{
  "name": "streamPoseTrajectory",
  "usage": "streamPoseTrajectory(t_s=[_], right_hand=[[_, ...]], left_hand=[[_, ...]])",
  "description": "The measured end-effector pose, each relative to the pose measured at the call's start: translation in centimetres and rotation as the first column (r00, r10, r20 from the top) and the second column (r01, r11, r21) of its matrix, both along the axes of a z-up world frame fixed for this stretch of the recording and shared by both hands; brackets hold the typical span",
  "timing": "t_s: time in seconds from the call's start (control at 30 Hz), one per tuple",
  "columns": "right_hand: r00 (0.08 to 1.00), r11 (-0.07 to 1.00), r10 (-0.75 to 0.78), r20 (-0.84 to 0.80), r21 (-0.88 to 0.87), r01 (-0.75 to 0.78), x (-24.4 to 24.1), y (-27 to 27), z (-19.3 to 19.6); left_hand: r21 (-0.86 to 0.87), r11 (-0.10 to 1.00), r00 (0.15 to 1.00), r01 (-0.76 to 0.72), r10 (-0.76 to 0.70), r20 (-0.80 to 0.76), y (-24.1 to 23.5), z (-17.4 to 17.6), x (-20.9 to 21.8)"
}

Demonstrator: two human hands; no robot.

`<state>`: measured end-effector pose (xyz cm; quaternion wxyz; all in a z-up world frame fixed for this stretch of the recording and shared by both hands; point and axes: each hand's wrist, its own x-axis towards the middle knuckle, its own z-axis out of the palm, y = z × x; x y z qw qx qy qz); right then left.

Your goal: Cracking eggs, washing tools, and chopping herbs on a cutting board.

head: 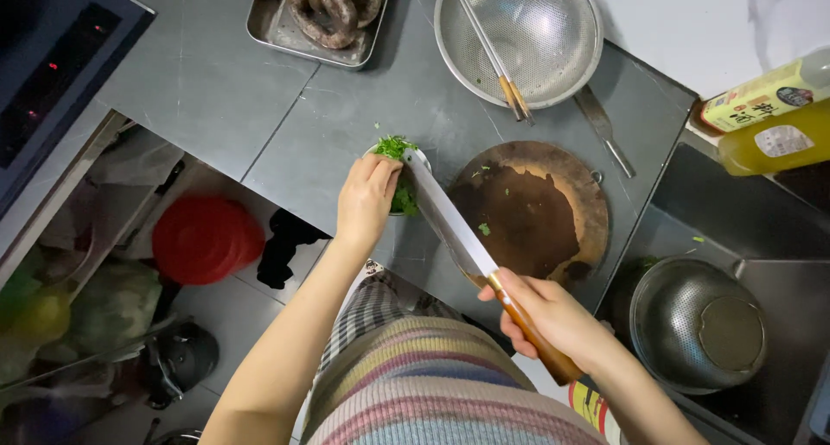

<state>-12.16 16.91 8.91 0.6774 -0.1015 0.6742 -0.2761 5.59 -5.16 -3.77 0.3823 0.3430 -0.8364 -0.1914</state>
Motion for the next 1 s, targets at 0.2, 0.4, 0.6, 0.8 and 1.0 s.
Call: streamPoseTrajectory(t_s=[0.2,0.4,0.6,0.8,1.0], right_hand=[[0.997,0.994,-0.076,0.001,0.075,0.076,-1.1,2.3,1.5],[0.975,0.975,-0.221,-0.019,0.029,0.221,-2.1,4.0,1.6],[0.963,0.966,-0.260,-0.071,-0.030,0.258,-2.0,4.5,2.0],[0.961,0.964,-0.265,-0.080,-0.045,0.262,-2.4,5.5,1.5],[0.954,0.959,-0.284,-0.094,-0.041,0.281,-2.4,5.8,1.9]], left_hand=[[-0.040,0.999,0.995,-0.032,0.036,0.097,-0.4,1.1,0.1],[-0.100,0.994,0.993,-0.053,0.063,0.098,-1.8,3.5,-0.4],[0.124,0.989,0.984,-0.076,0.054,0.172,-5.1,0.6,-1.3],[0.031,0.999,0.979,0.037,-0.043,0.197,-6.3,-1.0,-1.3],[-0.013,0.981,0.934,0.196,-0.182,0.309,-4.9,0.3,-1.2]])
